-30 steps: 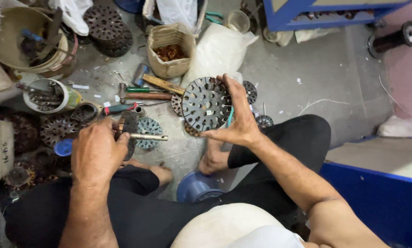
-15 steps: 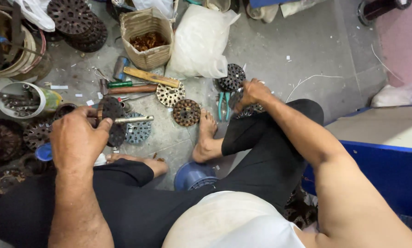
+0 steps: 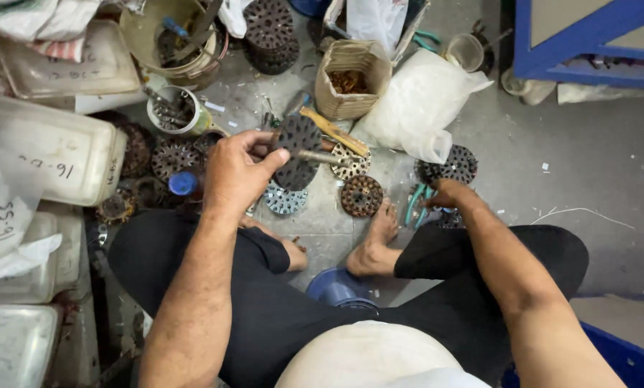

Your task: The person sits on the floor and assembles a motor stator by inserting small white rectangular pieces into the slots of a copper-wound stator core. The person retrieves the pieces from a nearby plastic container and places them into the stator one by one.

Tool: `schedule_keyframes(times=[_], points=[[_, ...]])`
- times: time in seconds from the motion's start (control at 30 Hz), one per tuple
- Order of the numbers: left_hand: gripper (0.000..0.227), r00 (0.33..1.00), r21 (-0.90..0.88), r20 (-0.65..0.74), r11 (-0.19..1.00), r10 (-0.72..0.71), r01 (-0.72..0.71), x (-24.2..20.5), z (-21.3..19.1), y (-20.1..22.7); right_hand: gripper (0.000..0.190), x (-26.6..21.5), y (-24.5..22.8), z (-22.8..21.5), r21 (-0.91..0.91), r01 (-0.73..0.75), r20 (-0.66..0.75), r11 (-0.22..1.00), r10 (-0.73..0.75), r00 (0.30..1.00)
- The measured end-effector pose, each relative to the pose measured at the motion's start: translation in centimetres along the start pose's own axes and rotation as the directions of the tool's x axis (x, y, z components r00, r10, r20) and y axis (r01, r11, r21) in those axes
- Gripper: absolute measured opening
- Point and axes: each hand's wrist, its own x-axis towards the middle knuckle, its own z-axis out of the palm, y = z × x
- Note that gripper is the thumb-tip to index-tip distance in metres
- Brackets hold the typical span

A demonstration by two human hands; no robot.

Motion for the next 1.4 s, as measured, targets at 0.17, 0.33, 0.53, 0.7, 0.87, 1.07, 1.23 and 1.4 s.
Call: schedule_keyframes(times=[0.17, 0.33, 0.53, 0.7, 0.87, 1.07, 1.23, 1.4], points=[[0.035, 0.997, -0.115, -0.007, 0.991, 0.072, -0.073, -0.3, -0.7, 0.3, 0.060, -7.9, -10.4, -3.9, 0.441, 0.369, -0.157, 0.818, -0.334, 0.929], [0.034, 0.996, -0.291, 0.038, 0.954, 0.084, -0.070, -0.9, -0.4, 0.8, 0.059, -16.8, -21.5, -8.6, 0.701, 0.620, -0.478, 0.352, -0.413, 0.776], [0.034, 0.986, -0.634, 0.102, 0.772, 0.131, -0.037, -2.3, 0.0, 1.2, 0.040, -19.3, -27.1, -10.3, 0.737, 0.671, -0.633, 0.083, -0.266, 0.727], [0.036, 0.984, -0.663, 0.114, 0.748, 0.136, -0.027, -2.7, -0.3, 0.6, 0.033, -19.7, -27.8, -9.8, 0.760, 0.648, -0.637, -0.043, -0.241, 0.732], [0.038, 0.997, -0.623, 0.045, 0.782, 0.056, -0.015, -3.0, 0.9, 0.2, 0.033, -19.8, -28.2, -8.7, 0.821, 0.570, -0.561, -0.042, -0.249, 0.790], [0.036, 0.994, -0.123, -0.037, 0.987, -0.106, 0.100, -2.0, 1.5, -2.5, 0.027, -16.0, -29.2, -6.4, 0.928, 0.370, -0.347, 0.033, -0.283, 0.894], [0.038, 0.997, -0.119, -0.013, 0.990, 0.079, -0.080, -1.3, 2.9, -4.9, 0.021, -13.6, -29.8, -4.4, 0.984, 0.105, -0.136, -0.143, -0.222, 0.966], [0.040, 0.924, -0.652, 0.375, 0.688, -0.072, 0.318, -1.5, 1.8, -4.4, 0.021, -12.1, -29.3, -5.7, 0.943, -0.051, 0.017, -0.328, -0.107, 0.994]])
